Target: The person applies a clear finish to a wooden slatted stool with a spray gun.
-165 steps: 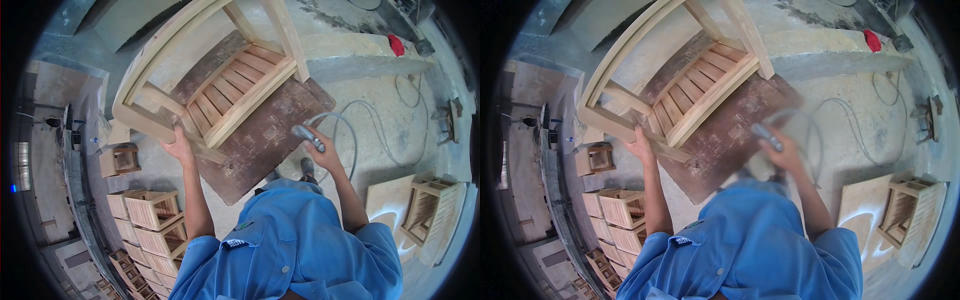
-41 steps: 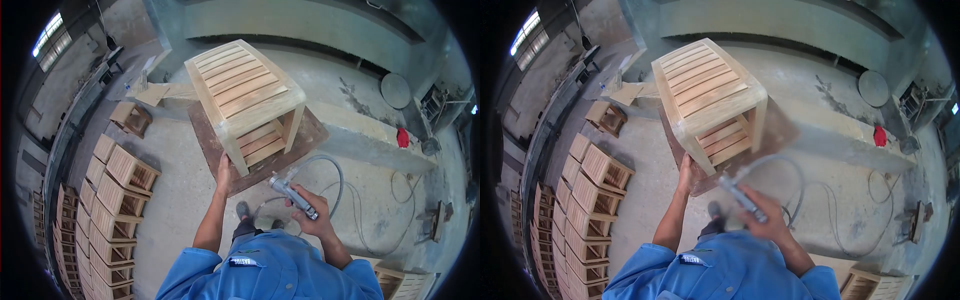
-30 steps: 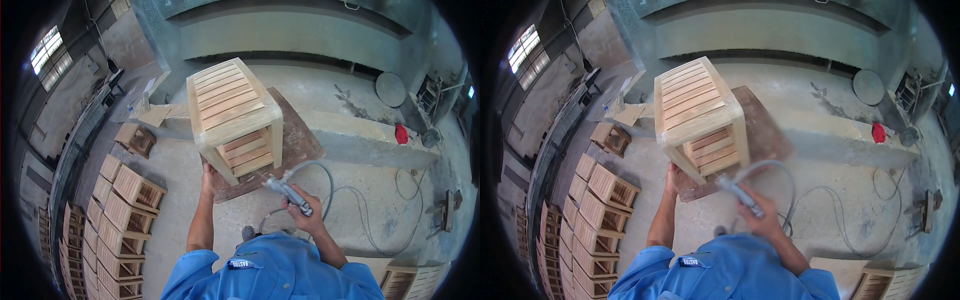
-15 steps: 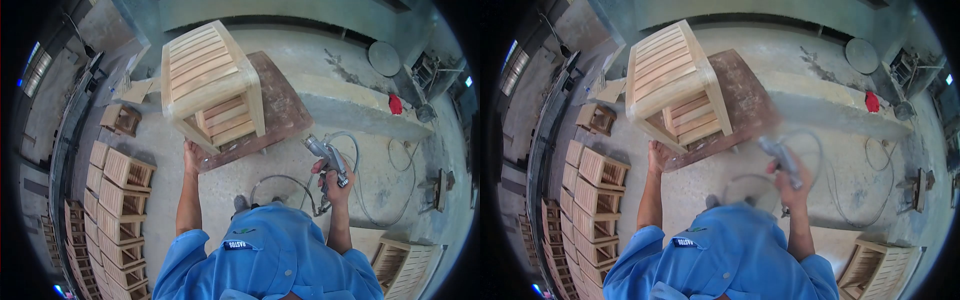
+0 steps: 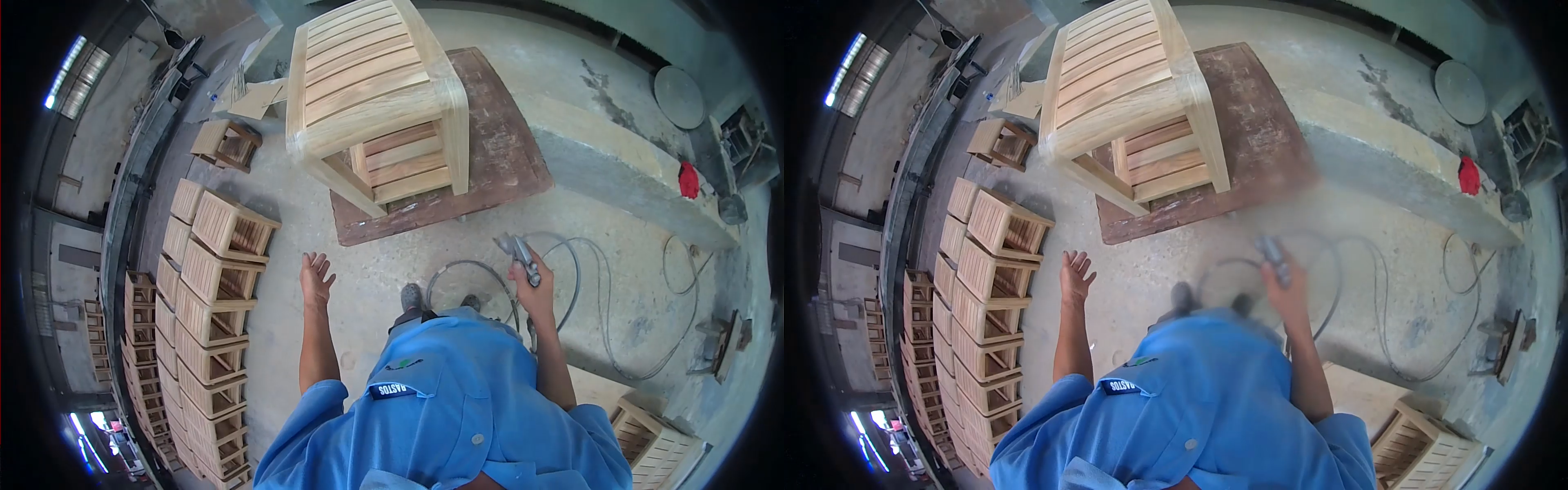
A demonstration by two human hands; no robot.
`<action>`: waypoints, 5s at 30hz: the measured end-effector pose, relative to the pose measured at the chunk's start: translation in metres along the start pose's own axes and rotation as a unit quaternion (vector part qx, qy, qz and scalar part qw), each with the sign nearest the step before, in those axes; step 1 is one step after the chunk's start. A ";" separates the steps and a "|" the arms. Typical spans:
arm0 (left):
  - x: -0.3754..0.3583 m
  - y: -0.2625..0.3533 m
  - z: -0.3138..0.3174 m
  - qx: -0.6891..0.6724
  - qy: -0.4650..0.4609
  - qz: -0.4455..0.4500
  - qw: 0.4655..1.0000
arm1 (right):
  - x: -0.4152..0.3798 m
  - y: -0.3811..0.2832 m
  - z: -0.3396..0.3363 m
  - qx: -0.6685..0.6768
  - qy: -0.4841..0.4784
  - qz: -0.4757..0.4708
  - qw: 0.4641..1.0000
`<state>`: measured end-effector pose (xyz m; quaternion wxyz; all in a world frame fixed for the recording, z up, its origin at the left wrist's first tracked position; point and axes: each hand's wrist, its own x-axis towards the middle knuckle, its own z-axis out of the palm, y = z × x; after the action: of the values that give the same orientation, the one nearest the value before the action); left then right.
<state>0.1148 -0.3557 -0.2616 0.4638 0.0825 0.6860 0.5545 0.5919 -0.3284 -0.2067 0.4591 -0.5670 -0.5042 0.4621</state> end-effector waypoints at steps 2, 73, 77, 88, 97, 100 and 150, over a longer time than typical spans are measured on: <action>-0.007 0.006 0.001 -0.006 0.011 0.020 1.000 | 0.017 -0.014 0.017 -0.007 0.013 -0.114 0.993; 0.042 0.129 0.121 0.164 -0.199 0.360 0.896 | 0.032 -0.046 0.080 -0.008 -0.048 -0.006 0.999; 0.065 0.129 0.121 0.171 -0.208 0.329 0.905 | 0.027 -0.051 0.110 -0.098 0.003 -0.027 0.995; 0.101 0.115 0.127 0.235 -0.319 0.314 0.863 | 0.033 -0.101 0.195 -0.263 0.083 -0.027 0.961; 0.092 0.192 0.168 0.118 -0.332 0.444 0.824 | 0.032 -0.112 0.183 -0.211 0.203 -0.045 0.955; 0.096 0.265 0.193 0.174 -0.268 0.419 0.850 | 0.040 -0.123 0.181 -0.102 0.220 -0.051 0.969; 0.230 0.444 0.309 0.185 -0.046 0.340 0.921 | 0.225 -0.165 0.324 0.109 0.132 -0.267 0.948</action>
<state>0.0336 0.1652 -0.0018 0.2547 0.4207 0.6846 0.5380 0.2619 -0.0753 -0.1069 0.6873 -0.4140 -0.5183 0.2960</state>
